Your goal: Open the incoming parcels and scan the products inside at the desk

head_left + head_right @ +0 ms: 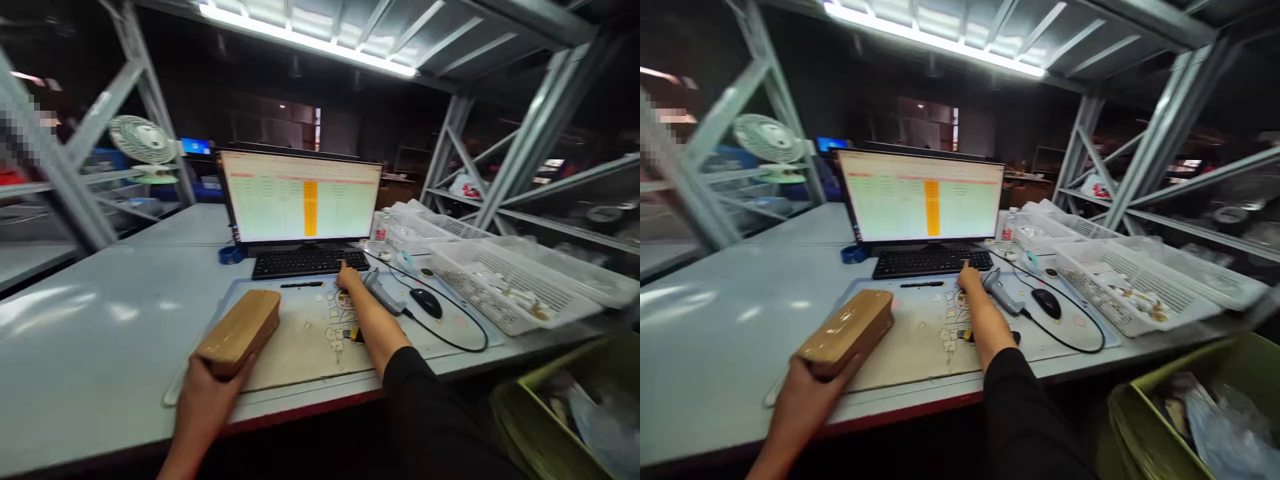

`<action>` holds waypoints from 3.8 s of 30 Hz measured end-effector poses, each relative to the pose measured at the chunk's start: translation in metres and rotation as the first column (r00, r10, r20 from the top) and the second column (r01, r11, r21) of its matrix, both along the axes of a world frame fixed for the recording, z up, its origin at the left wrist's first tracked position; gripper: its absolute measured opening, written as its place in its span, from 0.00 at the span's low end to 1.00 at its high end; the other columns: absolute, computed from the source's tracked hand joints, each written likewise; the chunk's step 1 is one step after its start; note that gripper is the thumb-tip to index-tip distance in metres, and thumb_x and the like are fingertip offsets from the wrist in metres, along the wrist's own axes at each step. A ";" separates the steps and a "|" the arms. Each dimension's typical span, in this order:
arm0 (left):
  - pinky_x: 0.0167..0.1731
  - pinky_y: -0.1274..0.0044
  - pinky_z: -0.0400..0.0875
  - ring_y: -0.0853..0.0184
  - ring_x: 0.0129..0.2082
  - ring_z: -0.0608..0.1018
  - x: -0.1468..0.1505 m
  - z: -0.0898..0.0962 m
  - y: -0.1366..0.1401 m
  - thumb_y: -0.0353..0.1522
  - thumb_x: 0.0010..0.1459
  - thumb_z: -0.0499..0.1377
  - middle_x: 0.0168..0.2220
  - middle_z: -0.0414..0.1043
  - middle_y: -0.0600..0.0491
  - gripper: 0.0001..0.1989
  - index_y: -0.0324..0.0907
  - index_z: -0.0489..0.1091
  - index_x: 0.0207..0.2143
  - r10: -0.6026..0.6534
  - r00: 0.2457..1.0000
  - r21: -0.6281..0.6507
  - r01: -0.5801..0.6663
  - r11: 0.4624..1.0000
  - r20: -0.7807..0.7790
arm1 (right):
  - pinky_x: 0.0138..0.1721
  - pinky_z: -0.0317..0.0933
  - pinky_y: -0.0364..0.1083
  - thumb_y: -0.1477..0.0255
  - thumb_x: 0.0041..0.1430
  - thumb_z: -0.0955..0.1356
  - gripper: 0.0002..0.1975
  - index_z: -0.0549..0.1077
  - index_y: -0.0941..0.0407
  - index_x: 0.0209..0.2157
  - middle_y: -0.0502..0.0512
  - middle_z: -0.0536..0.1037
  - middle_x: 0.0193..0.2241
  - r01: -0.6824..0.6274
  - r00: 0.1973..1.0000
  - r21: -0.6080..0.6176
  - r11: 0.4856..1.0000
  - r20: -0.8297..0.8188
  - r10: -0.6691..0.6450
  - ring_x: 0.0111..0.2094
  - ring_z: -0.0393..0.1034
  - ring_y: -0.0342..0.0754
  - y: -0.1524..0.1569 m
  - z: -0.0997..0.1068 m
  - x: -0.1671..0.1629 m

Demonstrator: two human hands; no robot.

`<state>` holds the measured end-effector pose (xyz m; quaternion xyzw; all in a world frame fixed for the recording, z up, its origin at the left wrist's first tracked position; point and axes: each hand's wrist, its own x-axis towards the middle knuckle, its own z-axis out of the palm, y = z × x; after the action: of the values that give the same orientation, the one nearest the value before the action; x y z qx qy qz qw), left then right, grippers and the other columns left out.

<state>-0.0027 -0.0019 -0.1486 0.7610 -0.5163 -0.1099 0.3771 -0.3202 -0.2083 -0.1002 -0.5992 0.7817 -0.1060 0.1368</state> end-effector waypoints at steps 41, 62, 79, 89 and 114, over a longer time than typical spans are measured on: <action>0.60 0.63 0.74 0.51 0.60 0.77 0.021 -0.002 0.014 0.49 0.49 0.71 0.59 0.75 0.44 0.41 0.43 0.64 0.61 -0.364 0.901 -0.238 0.310 0.920 -0.235 | 0.68 0.61 0.58 0.57 0.68 0.67 0.29 0.72 0.52 0.67 0.64 0.71 0.67 -0.483 0.874 -0.232 0.844 -0.071 0.481 0.67 0.65 0.62 0.180 -0.088 -0.074; 0.74 0.50 0.52 0.45 0.77 0.53 0.019 -0.017 0.019 0.36 0.58 0.68 0.72 0.55 0.36 0.43 0.42 0.53 0.72 -0.646 0.733 -0.333 0.676 0.657 0.212 | 0.20 0.63 0.41 0.49 0.68 0.65 0.22 0.71 0.53 0.35 0.49 0.76 0.25 -0.636 0.473 -0.218 0.741 0.649 0.596 0.21 0.71 0.44 0.137 0.012 0.000; 0.61 0.55 0.73 0.48 0.62 0.75 0.018 -0.024 0.011 0.32 0.59 0.67 0.58 0.71 0.41 0.30 0.43 0.63 0.62 -0.528 0.816 -0.419 0.576 0.702 0.236 | 0.26 0.66 0.45 0.47 0.65 0.66 0.25 0.75 0.54 0.31 0.50 0.75 0.22 -0.735 0.466 -0.117 0.668 0.628 0.623 0.24 0.71 0.47 0.188 -0.012 -0.016; 0.61 0.58 0.68 0.48 0.60 0.73 0.008 0.012 0.026 0.39 0.55 0.73 0.59 0.71 0.40 0.38 0.43 0.63 0.63 -0.174 0.894 -0.584 0.407 0.702 0.413 | 0.35 0.74 0.49 0.53 0.68 0.65 0.35 0.69 0.59 0.68 0.59 0.81 0.39 -0.432 0.677 -0.319 0.844 0.504 0.537 0.33 0.79 0.51 0.210 -0.002 -0.056; 0.55 0.57 0.68 0.48 0.55 0.72 -0.053 0.040 0.050 0.26 0.54 0.69 0.52 0.75 0.42 0.24 0.42 0.75 0.54 -0.185 0.750 -0.434 0.544 0.718 0.635 | 0.41 0.69 0.50 0.75 0.75 0.55 0.36 0.41 0.52 0.79 0.64 0.77 0.54 -0.566 0.792 0.011 0.824 -0.269 0.548 0.42 0.80 0.56 0.302 0.026 0.065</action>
<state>-0.0556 0.0482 -0.1086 0.4773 -0.7550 0.2052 0.4001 -0.2552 0.0938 -0.0738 -0.8156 0.5774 -0.0087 0.0373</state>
